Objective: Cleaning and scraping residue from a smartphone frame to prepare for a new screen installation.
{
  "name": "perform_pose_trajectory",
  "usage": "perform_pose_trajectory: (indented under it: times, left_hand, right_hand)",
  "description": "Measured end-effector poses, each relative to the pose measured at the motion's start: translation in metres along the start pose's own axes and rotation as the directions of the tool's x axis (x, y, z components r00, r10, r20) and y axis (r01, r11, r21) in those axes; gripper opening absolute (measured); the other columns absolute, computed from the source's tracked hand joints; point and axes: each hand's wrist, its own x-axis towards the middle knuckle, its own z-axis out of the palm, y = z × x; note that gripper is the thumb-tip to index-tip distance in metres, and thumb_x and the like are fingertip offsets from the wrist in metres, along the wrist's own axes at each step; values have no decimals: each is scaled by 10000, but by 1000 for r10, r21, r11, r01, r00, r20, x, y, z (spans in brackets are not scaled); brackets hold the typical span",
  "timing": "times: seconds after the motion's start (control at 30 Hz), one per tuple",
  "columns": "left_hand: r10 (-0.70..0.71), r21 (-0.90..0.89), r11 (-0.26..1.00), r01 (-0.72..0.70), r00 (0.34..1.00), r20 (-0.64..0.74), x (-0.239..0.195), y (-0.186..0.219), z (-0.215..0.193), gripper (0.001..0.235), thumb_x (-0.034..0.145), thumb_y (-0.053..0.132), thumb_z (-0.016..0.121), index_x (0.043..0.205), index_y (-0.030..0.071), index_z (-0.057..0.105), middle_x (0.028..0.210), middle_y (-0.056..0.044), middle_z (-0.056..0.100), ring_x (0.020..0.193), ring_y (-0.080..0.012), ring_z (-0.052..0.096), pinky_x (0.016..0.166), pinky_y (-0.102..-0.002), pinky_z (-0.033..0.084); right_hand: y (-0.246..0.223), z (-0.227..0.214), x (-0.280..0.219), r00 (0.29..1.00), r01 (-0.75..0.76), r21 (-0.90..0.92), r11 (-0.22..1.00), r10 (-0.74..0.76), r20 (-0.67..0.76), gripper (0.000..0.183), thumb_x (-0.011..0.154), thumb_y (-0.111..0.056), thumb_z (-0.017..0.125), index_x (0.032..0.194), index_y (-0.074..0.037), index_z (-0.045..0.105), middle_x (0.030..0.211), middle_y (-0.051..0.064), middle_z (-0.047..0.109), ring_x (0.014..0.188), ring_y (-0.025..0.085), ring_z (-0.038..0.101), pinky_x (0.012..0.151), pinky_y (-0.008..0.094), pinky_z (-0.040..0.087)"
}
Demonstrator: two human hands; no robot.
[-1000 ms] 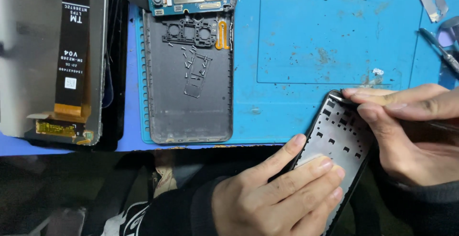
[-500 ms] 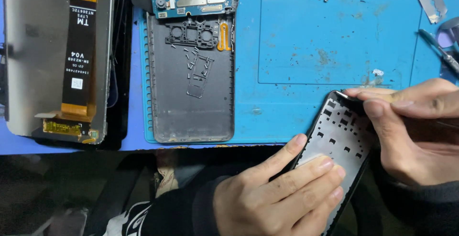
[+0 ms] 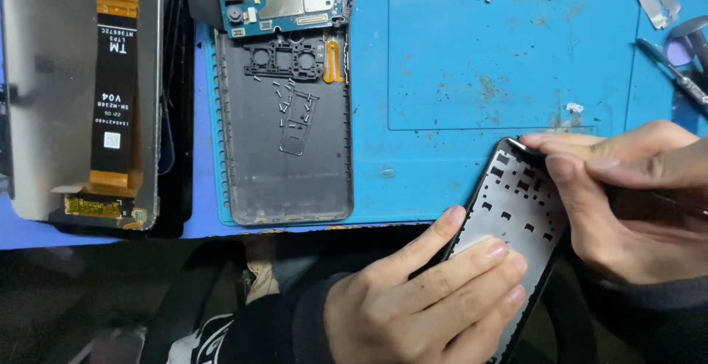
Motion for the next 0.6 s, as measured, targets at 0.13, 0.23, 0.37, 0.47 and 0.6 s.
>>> perform_pose_trajectory:
  times: [0.13,0.23,0.37,0.47,0.6]
  left_hand:
    - [1,-11,1000,-1,1000,14,1,0,-2,130,1044,120,735,1142,38,713,1294,-135,687,1287,-270,637,1132,-523,577]
    - [12,-1,1000,-12,1000,16,1,0,-1,142,1041,126,733,1148,37,709,1294,-136,685,1285,-270,633,1124,-524,578]
    - [23,13,1000,-23,999,25,3,0,-2,154,1033,133,733,1153,41,705,1290,-132,685,1284,-265,630,1115,-520,584]
    - [22,17,1000,-23,999,36,5,0,-2,150,1042,127,733,1162,44,699,1294,-126,682,1289,-260,628,1114,-512,589]
    - [13,-6,1000,-12,998,56,7,0,-4,156,1056,108,729,1188,36,688,1307,-130,676,1295,-265,629,1115,-510,596]
  right_hand:
    - [-13,7,4,999,-34,-36,999,33,-36,183,1085,54,635,911,16,594,919,129,685,982,245,763,1020,426,653]
    - [-15,1,4,998,-58,0,998,58,-30,200,1085,53,669,914,14,571,939,147,687,1000,244,756,1030,433,646]
    - [-13,-3,8,1000,-12,25,1000,11,13,233,1074,48,690,910,9,530,959,164,696,1030,258,758,1062,449,639]
    - [-15,0,11,1000,0,71,997,0,-4,210,1037,42,691,958,7,499,966,158,692,1013,262,759,1053,456,646]
    - [-15,2,9,999,31,-36,999,-33,-38,219,1052,84,680,937,33,501,925,186,669,976,291,760,995,454,660]
